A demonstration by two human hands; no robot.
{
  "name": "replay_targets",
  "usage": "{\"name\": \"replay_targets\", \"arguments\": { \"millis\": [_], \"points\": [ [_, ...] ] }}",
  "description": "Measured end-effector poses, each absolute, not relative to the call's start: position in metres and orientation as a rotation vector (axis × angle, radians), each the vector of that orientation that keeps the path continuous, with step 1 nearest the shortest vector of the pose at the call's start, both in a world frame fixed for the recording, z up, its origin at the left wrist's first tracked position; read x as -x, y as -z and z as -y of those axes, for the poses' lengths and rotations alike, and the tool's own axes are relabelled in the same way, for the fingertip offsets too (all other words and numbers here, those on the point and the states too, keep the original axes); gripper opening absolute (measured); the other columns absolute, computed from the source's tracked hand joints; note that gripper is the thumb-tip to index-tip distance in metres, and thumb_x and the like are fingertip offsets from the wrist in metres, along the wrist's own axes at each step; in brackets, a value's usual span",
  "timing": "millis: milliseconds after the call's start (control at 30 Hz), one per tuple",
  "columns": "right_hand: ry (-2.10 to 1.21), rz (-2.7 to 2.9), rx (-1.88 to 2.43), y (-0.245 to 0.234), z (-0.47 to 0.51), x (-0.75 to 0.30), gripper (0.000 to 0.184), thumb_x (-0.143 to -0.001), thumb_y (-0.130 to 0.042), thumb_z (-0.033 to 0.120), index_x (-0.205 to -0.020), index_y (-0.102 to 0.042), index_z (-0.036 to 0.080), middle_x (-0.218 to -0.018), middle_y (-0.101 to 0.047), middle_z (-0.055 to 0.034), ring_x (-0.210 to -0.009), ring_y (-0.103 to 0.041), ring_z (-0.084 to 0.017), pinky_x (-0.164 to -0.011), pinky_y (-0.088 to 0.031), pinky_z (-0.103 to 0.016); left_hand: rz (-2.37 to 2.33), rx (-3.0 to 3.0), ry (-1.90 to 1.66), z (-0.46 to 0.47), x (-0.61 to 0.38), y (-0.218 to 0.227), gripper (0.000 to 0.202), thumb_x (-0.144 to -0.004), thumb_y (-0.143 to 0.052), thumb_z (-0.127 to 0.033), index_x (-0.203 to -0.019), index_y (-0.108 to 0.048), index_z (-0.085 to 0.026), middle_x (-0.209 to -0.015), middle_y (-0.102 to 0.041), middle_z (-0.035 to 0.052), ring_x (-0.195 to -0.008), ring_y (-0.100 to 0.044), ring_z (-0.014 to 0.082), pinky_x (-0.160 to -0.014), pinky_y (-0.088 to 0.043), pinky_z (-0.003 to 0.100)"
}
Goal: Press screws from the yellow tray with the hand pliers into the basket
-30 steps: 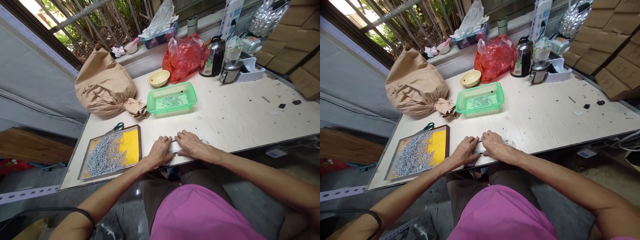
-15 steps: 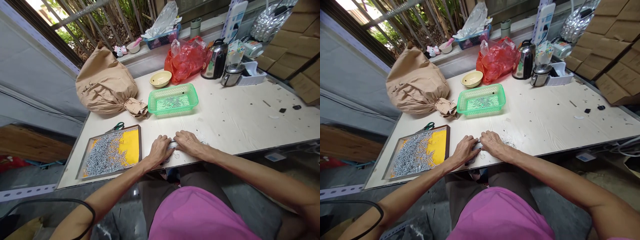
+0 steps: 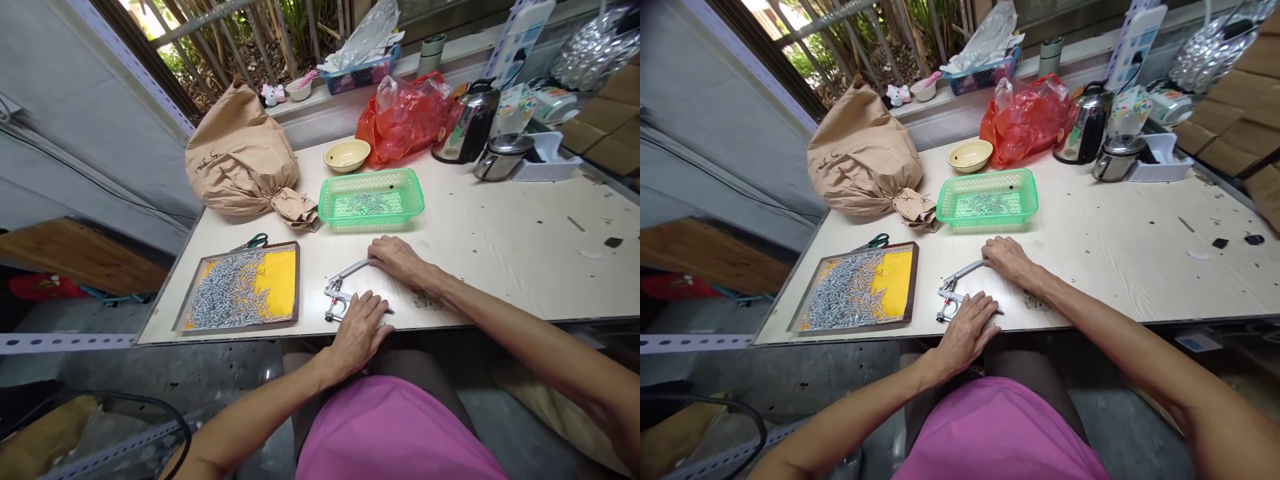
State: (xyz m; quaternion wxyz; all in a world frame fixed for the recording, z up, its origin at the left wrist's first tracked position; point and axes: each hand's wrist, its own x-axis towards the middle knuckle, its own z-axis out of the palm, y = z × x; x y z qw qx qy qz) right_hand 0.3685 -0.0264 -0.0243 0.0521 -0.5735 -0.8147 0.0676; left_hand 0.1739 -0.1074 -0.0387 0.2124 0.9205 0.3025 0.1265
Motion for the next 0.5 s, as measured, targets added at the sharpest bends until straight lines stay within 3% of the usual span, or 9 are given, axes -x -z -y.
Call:
{"name": "replay_targets", "arguments": {
  "millis": [133,200,267,367,500],
  "points": [
    [-0.194,2.583,1.657,0.011,0.029,-0.345,0.017,-0.090,-0.050,0.021,-0.096,-0.065,0.018,-0.097,-0.062,-0.0090,-0.090,-0.050,-0.022,-0.073,-0.033,-0.033,-0.813,-2.520,-0.393,0.106,-0.172,0.042,0.045,-0.091,-0.049,-0.036,-0.133,-0.043,-0.020,-0.137,-0.050,0.0134,-0.136,-0.035,0.0282,-0.111,-0.027,0.056],
    [-0.230,2.683,1.419,0.005,0.036,-0.321,0.016,-0.090,-0.052,0.025,-0.098,-0.066,0.022,-0.099,-0.061,-0.0071,-0.092,-0.048,-0.022,-0.071,-0.033,-0.032,-0.809,-2.499,-0.401,0.106,-0.172,0.047,0.045,-0.090,-0.051,-0.036,-0.132,-0.045,-0.018,-0.133,-0.053,0.0143,-0.132,-0.041,0.0291,-0.109,-0.032,0.054],
    [-0.261,2.796,1.154,0.003,0.044,-0.295,0.014,-0.089,-0.054,0.027,-0.094,-0.067,0.025,-0.098,-0.061,-0.0053,-0.094,-0.046,-0.023,-0.070,-0.033,-0.032,-0.835,-2.474,-0.385,0.109,-0.172,0.053,0.042,-0.089,-0.052,-0.037,-0.126,-0.052,-0.016,-0.123,-0.060,0.0145,-0.122,-0.050,0.0303,-0.103,-0.040,0.050],
    [-0.222,2.943,0.912,0.009,0.050,-0.265,0.014,-0.088,-0.054,0.021,-0.080,-0.066,0.021,-0.089,-0.062,-0.0060,-0.093,-0.046,-0.023,-0.071,-0.033,-0.034,-0.878,-2.494,-0.360,0.120,-0.170,0.056,0.042,-0.088,-0.054,-0.042,-0.118,-0.058,-0.014,-0.113,-0.065,0.0144,-0.113,-0.056,0.0319,-0.096,-0.046,0.047],
    [-0.184,2.929,0.829,0.020,0.049,-0.251,0.014,-0.086,-0.051,0.013,-0.080,-0.063,0.017,-0.081,-0.063,-0.0078,-0.088,-0.048,-0.022,-0.073,-0.033,-0.034,-0.638,-2.623,-0.438,0.137,-0.150,0.038,0.031,-0.090,-0.052,-0.035,-0.111,-0.061,-0.015,-0.103,-0.068,0.0099,-0.096,-0.063,0.0218,-0.086,-0.051,0.033]
  ]
}}
